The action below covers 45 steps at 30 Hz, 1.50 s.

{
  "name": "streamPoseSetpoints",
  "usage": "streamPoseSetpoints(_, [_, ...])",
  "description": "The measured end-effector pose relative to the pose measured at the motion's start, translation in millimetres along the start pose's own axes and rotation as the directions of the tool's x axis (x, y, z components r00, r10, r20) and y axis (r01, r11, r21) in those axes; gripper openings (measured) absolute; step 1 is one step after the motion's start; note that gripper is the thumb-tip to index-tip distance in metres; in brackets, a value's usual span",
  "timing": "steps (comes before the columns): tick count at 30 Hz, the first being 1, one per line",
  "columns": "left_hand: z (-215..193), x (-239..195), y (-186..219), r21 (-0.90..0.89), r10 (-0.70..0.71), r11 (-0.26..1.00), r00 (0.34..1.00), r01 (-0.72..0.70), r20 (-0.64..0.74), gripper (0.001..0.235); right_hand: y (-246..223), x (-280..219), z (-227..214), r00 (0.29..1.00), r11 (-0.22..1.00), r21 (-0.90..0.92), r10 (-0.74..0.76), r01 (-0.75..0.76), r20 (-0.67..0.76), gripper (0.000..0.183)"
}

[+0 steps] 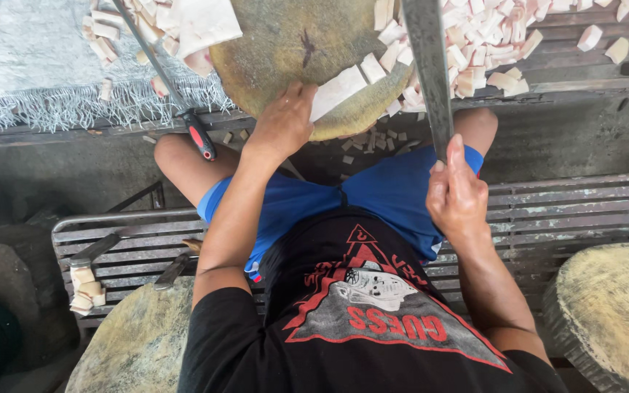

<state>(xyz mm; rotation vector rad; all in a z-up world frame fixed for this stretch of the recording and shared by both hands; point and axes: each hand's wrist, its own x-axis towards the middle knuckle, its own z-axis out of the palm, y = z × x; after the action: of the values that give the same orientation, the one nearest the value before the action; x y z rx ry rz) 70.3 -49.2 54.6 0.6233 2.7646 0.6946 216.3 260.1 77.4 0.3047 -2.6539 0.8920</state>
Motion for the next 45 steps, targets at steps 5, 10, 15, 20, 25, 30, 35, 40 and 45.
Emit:
streamPoseSetpoints(5, [0, -15, -5, 0.021, 0.076, 0.997, 0.994, -0.074, -0.079, 0.047, -4, 4, 22, 0.893, 0.962, -0.267, 0.066, 0.062, 0.445, 0.071])
streamPoseSetpoints(10, [-5, -23, -7, -0.081, 0.161, 0.982, 0.978, -0.173, -0.137, 0.045, -1, -5, 6, 0.978, 1.000, -0.003, 0.005, -0.004, 0.210, 0.069])
streamPoseSetpoints(15, [-1, -14, -4, -0.087, 0.172, 0.980, 0.979, -0.182, -0.105, 0.042, 5, -3, 12, 0.996, 0.993, 0.089, -0.078, 0.075, 0.030, 0.074])
streamPoseSetpoints(20, [4, -13, -3, -0.040, 0.200, 0.978, 0.972, -0.206, -0.122, 0.040, 0, 5, 26, 0.925, 0.989, -0.132, -0.010, 0.065, 0.380, 0.079])
streamPoseSetpoints(25, [9, -9, -4, -0.057, 0.171, 0.982, 0.976, -0.179, -0.132, 0.038, 5, 3, 4, 0.990, 1.000, 0.009, -0.001, 0.000, 0.142, 0.071])
streamPoseSetpoints(30, [11, -2, -6, -0.057, 0.181, 0.980, 0.973, -0.191, -0.146, 0.036, 1, 5, 11, 0.993, 0.991, 0.071, -0.116, 0.114, 0.030, 0.068])
streamPoseSetpoints(35, [13, -1, -7, -0.038, 0.181, 0.981, 0.972, -0.188, -0.153, 0.030, -12, 9, 21, 0.897, 0.996, -0.074, -0.008, 0.045, 0.441, 0.072])
streamPoseSetpoints(40, [11, -3, -7, -0.091, 0.192, 0.973, 0.961, -0.214, -0.198, 0.036, -13, 11, -5, 0.988, 0.999, 0.022, -0.032, 0.029, 0.149, 0.061])
streamPoseSetpoints(45, [4, -11, -11, -0.110, 0.161, 0.977, 0.968, -0.184, -0.195, 0.041, -17, 3, 4, 0.989, 0.987, 0.082, -0.140, 0.135, 0.053, 0.064])
